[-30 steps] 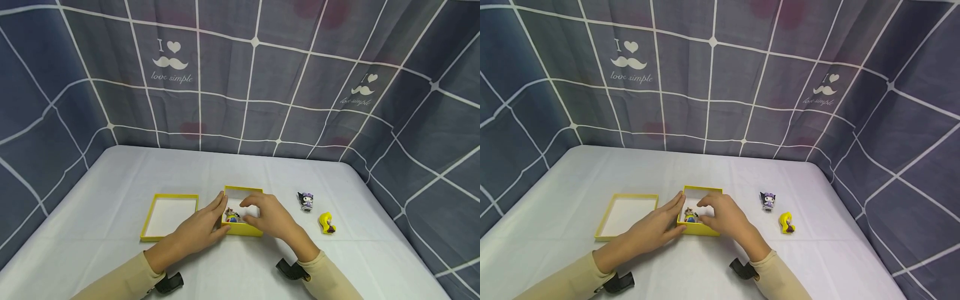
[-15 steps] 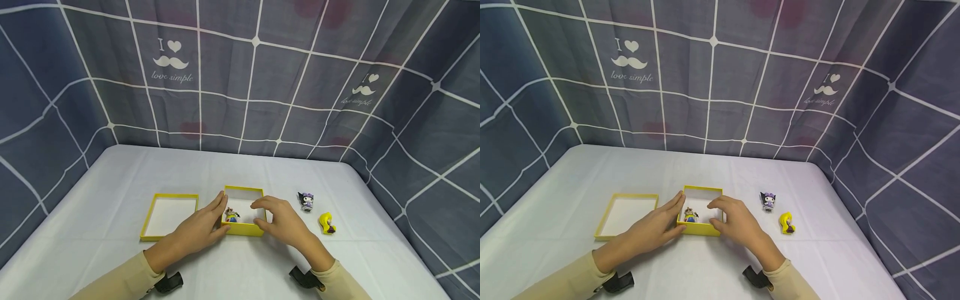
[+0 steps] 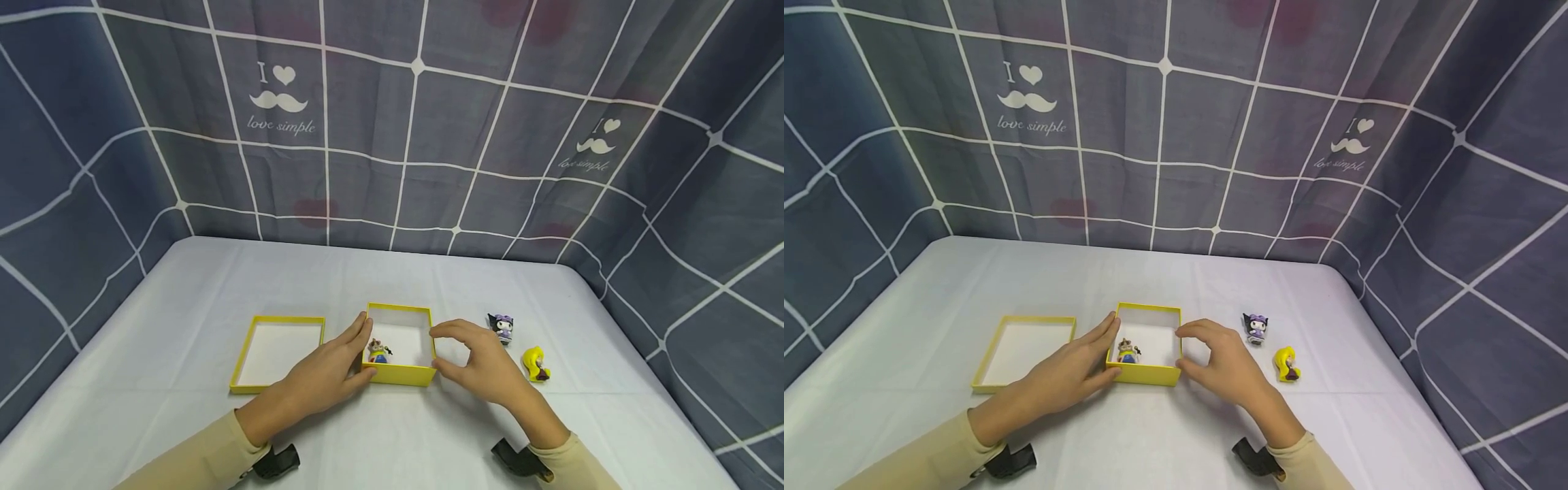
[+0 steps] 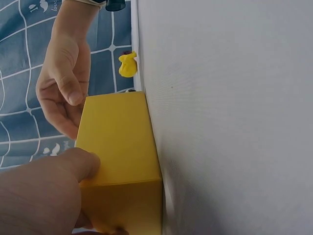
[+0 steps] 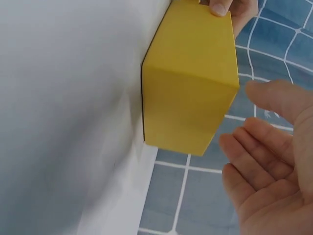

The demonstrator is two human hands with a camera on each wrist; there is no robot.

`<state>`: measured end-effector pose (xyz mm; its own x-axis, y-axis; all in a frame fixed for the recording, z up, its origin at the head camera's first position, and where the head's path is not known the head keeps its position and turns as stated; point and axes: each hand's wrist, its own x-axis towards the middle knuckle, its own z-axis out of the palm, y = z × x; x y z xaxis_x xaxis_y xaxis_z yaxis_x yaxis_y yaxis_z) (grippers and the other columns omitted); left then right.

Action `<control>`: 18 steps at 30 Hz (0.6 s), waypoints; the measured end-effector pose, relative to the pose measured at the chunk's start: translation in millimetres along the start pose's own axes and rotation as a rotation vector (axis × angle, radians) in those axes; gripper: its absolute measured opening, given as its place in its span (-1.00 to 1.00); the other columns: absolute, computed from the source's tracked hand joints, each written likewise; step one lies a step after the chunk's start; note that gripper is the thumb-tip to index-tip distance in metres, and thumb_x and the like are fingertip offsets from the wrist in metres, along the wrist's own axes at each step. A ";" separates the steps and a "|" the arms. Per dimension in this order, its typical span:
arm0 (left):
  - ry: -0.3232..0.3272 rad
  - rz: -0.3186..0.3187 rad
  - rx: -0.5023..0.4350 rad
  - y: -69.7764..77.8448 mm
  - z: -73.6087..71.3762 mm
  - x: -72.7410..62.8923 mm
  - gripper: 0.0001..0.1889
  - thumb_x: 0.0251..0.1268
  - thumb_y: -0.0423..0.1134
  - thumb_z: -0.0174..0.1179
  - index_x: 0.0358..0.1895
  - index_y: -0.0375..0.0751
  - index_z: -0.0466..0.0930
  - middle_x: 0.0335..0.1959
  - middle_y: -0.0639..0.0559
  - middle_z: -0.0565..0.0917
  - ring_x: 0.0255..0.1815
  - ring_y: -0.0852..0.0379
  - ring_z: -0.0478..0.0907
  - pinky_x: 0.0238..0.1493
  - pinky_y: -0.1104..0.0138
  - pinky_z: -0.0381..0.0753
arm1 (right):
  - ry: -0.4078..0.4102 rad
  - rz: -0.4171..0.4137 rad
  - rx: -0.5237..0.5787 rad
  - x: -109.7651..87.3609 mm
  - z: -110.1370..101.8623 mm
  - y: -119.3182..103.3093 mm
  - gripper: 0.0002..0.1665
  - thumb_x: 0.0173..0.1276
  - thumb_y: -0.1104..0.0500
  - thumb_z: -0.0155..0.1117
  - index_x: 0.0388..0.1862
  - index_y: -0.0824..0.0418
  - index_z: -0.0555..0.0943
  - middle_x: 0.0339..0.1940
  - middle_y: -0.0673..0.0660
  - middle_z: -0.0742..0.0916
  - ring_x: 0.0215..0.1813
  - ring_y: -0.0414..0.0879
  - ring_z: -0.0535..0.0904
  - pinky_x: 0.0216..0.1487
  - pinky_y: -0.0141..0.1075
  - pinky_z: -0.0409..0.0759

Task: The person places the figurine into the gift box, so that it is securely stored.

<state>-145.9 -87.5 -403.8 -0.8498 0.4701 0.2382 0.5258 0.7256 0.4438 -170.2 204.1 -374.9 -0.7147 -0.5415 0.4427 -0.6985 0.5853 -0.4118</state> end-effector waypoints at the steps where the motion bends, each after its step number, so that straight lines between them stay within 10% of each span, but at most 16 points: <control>1: -0.001 -0.002 0.000 0.0 -0.1 -0.1 -0.18 0.35 0.07 0.19 0.51 -0.30 0.09 0.54 -0.16 0.04 0.36 -0.03 0.32 0.25 0.14 0.42 | 0.004 -0.001 0.004 -0.8 -1.3 1.3 -0.48 0.05 0.18 0.57 0.05 0.08 0.66 0.03 -0.11 0.69 0.12 -0.14 0.59 0.11 -0.12 0.55; 18: -0.005 0.006 0.006 0.3 0.3 -0.1 -0.19 0.37 0.07 0.18 0.51 -0.32 0.09 0.54 -0.18 0.04 0.41 -0.03 0.25 0.27 0.13 0.40 | 0.104 0.160 -0.077 -16.5 -26.3 42.2 -0.31 0.00 0.22 0.58 0.18 0.16 0.60 0.13 -0.02 0.66 0.17 -0.05 0.56 0.01 -0.06 0.57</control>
<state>-145.7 -87.2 -404.0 -0.8465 0.4770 0.2367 0.5312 0.7255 0.4376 -186.9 253.6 -378.6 -0.8060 -0.3749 0.4580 -0.5685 0.7057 -0.4228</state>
